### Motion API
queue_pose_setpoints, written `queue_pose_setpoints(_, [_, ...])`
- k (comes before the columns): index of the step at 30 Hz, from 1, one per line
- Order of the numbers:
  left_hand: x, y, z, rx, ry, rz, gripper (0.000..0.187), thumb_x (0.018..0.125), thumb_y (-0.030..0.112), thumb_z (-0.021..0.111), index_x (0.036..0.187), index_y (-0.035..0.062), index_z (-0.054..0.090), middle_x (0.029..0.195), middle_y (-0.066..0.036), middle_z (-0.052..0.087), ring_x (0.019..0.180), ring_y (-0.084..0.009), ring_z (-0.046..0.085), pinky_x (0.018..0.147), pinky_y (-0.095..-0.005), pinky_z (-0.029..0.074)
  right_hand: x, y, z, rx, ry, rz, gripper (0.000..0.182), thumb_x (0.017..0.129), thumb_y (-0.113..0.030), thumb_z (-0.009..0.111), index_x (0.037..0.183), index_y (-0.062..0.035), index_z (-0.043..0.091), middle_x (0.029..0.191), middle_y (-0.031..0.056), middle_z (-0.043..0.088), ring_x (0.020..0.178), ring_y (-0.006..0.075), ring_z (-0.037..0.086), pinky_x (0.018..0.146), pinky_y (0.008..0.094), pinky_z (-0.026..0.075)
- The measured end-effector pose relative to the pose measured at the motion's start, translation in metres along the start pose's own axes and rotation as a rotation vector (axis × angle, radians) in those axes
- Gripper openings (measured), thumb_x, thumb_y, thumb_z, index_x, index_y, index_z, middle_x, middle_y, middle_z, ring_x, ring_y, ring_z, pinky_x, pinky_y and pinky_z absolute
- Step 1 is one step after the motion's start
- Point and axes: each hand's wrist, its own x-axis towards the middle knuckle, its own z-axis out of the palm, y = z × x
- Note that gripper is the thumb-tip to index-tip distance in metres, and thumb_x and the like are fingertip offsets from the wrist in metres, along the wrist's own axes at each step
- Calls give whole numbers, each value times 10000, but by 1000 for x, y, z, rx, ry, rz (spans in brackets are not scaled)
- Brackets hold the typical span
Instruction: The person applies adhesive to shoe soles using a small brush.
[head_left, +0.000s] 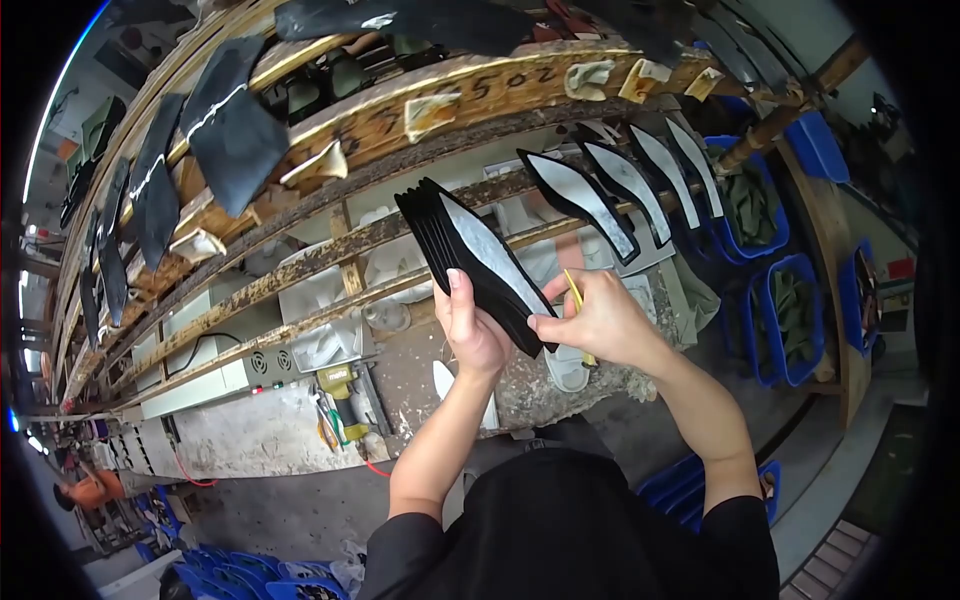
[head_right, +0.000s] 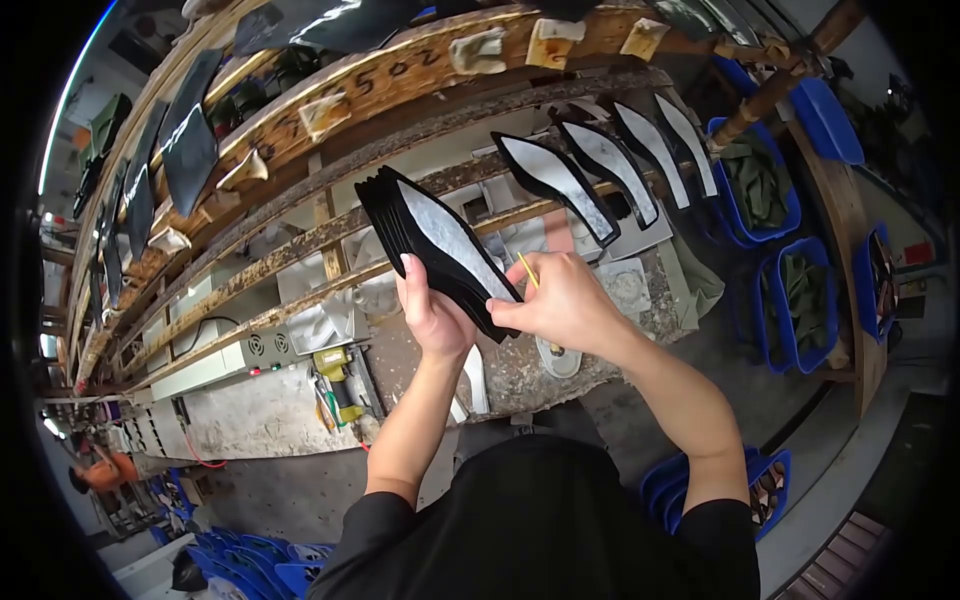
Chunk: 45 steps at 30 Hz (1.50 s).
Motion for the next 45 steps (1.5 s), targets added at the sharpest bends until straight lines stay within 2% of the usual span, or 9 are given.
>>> queue_pose_setpoints(8, [37, -7, -11, 231, -163, -72, 393, 1069, 151, 537, 1442, 24, 527, 1326, -98, 651, 1173, -169, 598, 1041, -305, 417, 21, 15, -18, -75, -12, 34, 420, 724, -306, 852, 911, 45, 717, 615, 31, 601, 501, 148, 512, 511, 279, 436])
queue_pose_setpoints(12, [49, 2, -16, 295, -204, -179, 393, 1034, 99, 554, 1422, 41, 547, 1287, -87, 659, 1168, -153, 587, 1013, -289, 429, 30, 19, -20, -26, -57, 44, 452, 714, -362, 806, 909, 33, 701, 625, 60, 629, 514, 209, 558, 550, 328, 493])
queue_pose_setpoints(18, [32, 8, -22, 173, -164, -247, 480, 975, 56, 591, 1449, 63, 515, 1244, -78, 662, 1154, -155, 601, 1010, -297, 450, 15, 8, -11, 20, -110, 73, 431, 717, -321, 836, 905, 46, 712, 611, 45, 604, 499, 167, 520, 513, 290, 444])
queue_pose_setpoints(22, [17, 13, -9, 31, -117, -220, 600, 905, -4, 634, 1475, 76, 466, 1210, -77, 660, 1115, -169, 630, 993, -313, 485, 1, 0, 6, -225, 17, -84, 434, 722, -323, 831, 909, 49, 711, 593, 41, 593, 486, 178, 518, 515, 300, 446])
queue_pose_setpoints(28, [4, 7, -31, 129, -6, -274, 677, 847, -70, 654, 1471, 88, 444, 1205, -90, 661, 1067, -197, 659, 949, -321, 523, -4, 1, 22, -297, 45, -100, 468, 719, -351, 856, 914, 49, 710, 568, 30, 567, 474, 185, 513, 513, 310, 445])
queue_pose_setpoints(33, [2, 3, -28, 93, 91, -210, 654, 825, -104, 634, 1431, 83, 470, 1193, -94, 665, 1033, -206, 671, 902, -319, 541, -4, -6, 26, -185, 114, -74, 501, 716, -433, 848, 780, 14, 631, 555, 109, 583, 493, 299, 574, 553, 408, 509])
queue_pose_setpoints(37, [6, 7, -25, 200, -94, 1, 610, 818, -104, 635, 1388, 55, 487, 1183, -104, 671, 999, -202, 675, 878, -324, 549, -5, -13, 22, -213, 109, -36, 566, 698, -427, 908, 911, 55, 701, 560, 15, 535, 476, 187, 516, 518, 310, 445])
queue_pose_setpoints(43, [54, 42, -40, 480, -259, -122, 560, 822, -108, 622, 1357, 18, 513, 1178, -135, 681, 938, -215, 689, 837, -319, 557, 7, -21, -4, -216, 258, -25, 538, 735, -392, 888, 918, 79, 704, 609, 65, 622, 504, 228, 588, 536, 343, 500])
queue_pose_setpoints(45, [84, 50, -27, 494, -230, -263, 549, 819, -106, 620, 1349, 3, 526, 1177, -156, 685, 912, -226, 696, 817, -316, 560, 29, -10, -5, -398, 298, -12, 525, 757, -371, 873, 938, 92, 706, 644, 112, 660, 530, 261, 627, 549, 369, 528])
